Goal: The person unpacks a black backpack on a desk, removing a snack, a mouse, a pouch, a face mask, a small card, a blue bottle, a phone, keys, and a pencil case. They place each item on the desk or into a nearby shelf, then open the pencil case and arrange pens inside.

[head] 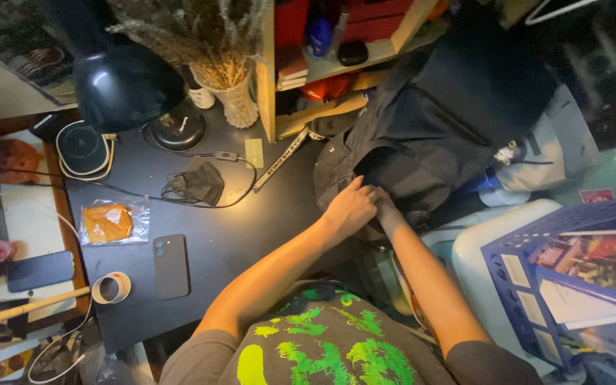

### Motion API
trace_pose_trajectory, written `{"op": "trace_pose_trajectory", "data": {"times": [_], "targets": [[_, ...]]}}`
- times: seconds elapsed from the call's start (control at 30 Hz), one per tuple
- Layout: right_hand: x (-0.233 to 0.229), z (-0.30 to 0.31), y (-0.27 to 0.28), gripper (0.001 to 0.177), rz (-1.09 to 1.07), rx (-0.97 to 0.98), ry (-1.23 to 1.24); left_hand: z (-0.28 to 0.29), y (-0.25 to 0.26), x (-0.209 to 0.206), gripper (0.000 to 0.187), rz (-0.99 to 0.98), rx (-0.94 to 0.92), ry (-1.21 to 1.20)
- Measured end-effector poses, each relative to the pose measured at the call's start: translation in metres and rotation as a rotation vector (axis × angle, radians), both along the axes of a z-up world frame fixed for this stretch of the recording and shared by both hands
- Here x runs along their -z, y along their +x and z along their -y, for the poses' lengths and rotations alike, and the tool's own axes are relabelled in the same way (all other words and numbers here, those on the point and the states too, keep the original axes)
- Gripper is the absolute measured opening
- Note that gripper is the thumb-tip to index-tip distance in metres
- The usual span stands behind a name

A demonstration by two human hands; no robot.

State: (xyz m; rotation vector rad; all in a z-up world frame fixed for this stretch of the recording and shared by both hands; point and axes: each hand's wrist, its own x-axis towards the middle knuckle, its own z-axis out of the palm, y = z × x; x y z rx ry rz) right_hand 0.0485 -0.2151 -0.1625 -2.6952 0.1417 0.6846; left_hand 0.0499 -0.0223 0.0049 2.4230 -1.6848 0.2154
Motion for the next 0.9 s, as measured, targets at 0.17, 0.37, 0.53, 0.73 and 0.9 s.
{"op": "trace_pose_trajectory", "data": {"times": [0.17, 0.37, 0.53, 0.73, 0.9], "targets": [[-0.013, -0.012, 0.002, 0.031, -0.055, -0.079, -0.022, -0.037, -0.014, 0.006, 0.013, -0.115, -0.008, -0.004], [-0.012, -0.038, 0.001, 0.042, -0.063, -0.218, -0.186, -0.061, -0.044, 0.003, 0.012, -0.134, -0.025, -0.023], [-0.008, -0.039, 0.000, 0.033, -0.056, -0.265, -0.214, -0.068, -0.052, 0.006, 0.011, -0.167, -0.059, -0.072], [-0.058, -0.023, -0.001, 0.020, 0.035, -0.320, -0.040, -0.065, -0.049, 0.002, 0.012, -0.165, -0.063, -0.074], [-0.117, -0.025, 0.000, 0.020, 0.054, -0.179, 0.178, -0.066, -0.046, -0.004, 0.011, -0.161, -0.061, -0.086]]}}
